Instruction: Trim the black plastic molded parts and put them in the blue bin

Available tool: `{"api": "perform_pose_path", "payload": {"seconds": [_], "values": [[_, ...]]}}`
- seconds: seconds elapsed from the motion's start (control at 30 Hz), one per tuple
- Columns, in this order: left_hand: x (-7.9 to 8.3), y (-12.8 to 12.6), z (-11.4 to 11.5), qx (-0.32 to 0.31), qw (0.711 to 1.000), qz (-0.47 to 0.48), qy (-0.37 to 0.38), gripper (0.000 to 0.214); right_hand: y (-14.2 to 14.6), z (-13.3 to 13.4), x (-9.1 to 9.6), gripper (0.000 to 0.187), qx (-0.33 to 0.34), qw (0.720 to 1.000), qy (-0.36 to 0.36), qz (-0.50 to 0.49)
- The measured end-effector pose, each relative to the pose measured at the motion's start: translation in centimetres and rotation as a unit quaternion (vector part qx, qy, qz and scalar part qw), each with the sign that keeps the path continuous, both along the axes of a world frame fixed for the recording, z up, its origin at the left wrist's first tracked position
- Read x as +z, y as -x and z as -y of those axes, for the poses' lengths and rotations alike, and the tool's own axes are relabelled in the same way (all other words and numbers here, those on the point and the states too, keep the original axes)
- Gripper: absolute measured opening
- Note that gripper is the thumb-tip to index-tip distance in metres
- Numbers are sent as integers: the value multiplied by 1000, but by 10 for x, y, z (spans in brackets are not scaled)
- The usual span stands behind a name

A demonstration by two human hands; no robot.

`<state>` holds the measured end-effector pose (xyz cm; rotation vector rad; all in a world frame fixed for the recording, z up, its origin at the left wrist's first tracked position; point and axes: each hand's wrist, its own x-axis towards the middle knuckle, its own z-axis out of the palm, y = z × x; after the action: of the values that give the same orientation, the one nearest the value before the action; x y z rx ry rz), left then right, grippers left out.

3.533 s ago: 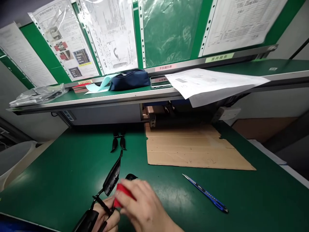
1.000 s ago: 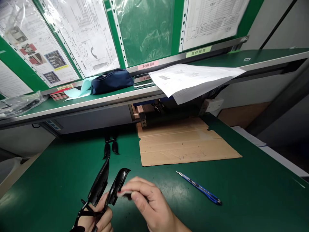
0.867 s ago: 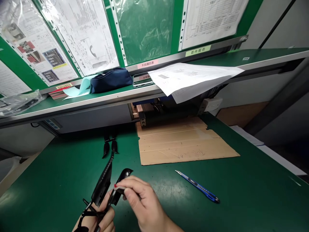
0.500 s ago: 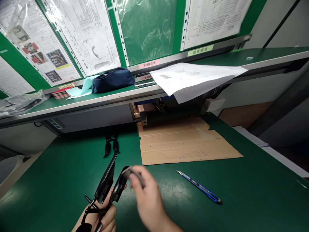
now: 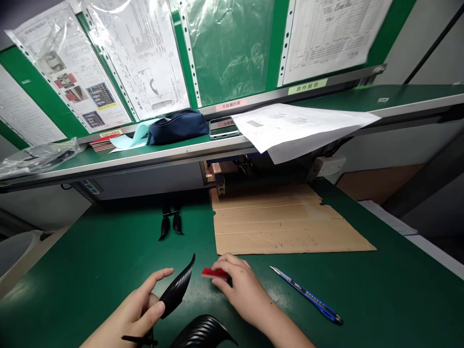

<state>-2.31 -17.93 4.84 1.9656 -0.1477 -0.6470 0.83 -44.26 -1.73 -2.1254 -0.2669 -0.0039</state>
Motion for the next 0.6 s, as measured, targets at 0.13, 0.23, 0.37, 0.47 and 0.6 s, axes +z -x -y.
{"api": "perform_pose_path", "payload": {"seconds": [0.13, 0.23, 0.37, 0.47, 0.6], "values": [[26, -5, 3, -83, 970, 44, -224, 46, 4, -7, 33, 22, 74, 989, 61, 114], [36, -9, 17, -133, 963, 72, -223, 43, 8, -33, 47, 31, 240, 943, 163, 162], [33, -15, 24, -165, 970, 56, -169, 38, 6, -57, 20, 20, 276, 914, 271, 123], [14, -20, 18, -151, 978, 62, -131, 27, 1, -62, -13, 25, 244, 924, 257, 145], [-4, -27, 13, -200, 972, 33, -117, 49, -6, -69, -32, 25, 229, 939, 209, 149]]}}
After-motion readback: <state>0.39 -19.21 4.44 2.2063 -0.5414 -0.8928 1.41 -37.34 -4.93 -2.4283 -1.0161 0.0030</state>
